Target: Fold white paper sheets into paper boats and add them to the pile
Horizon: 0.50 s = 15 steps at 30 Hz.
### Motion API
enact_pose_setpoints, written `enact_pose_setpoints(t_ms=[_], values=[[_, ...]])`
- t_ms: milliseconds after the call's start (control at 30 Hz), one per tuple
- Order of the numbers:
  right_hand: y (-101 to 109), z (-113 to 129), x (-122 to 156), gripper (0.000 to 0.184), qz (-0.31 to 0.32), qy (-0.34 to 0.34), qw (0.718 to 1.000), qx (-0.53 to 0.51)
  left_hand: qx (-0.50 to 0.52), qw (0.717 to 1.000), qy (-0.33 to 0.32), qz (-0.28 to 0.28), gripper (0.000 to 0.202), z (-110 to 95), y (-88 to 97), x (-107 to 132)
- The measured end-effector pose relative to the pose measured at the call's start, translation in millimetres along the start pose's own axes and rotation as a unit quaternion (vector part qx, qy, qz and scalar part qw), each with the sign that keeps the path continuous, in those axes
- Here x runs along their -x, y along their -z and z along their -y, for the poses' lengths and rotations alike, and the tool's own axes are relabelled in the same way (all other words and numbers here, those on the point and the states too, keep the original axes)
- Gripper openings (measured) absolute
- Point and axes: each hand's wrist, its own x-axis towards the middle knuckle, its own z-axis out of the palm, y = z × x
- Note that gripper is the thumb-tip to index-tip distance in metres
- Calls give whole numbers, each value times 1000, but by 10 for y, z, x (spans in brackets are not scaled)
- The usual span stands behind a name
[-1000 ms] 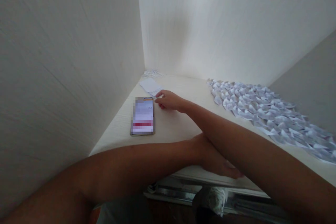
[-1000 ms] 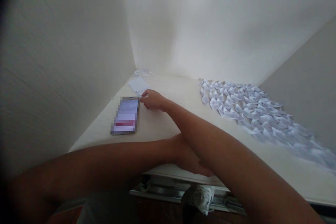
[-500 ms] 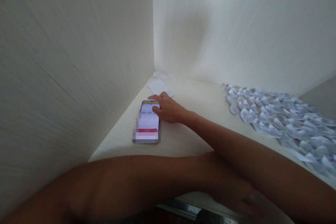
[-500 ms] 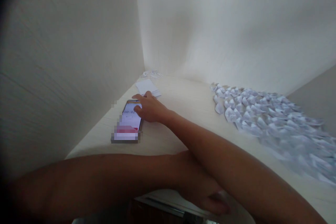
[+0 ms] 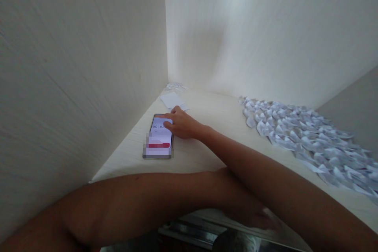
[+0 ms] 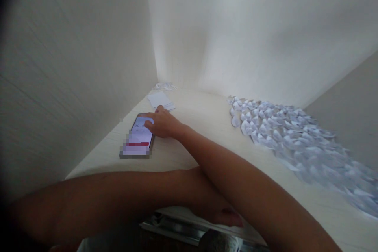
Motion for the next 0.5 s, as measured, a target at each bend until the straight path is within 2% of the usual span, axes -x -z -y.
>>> enact_pose_setpoints(t_ms=[67, 167, 333, 500], values=[[23, -65, 61, 49, -8, 21, 999, -40, -32, 999, -32, 28, 55, -14, 26, -5], [41, -138, 135, 49, -36, -2, 995, -94, -63, 996, -40, 49, 58, -27, 46, -23], [59, -151, 156, 39, -29, 46, 990, -132, -68, 997, -36, 20, 47, -43, 67, -30], [68, -120, 162, 34, -35, 40, 992, -112, -80, 994, -58, 44, 51, -43, 97, -23]])
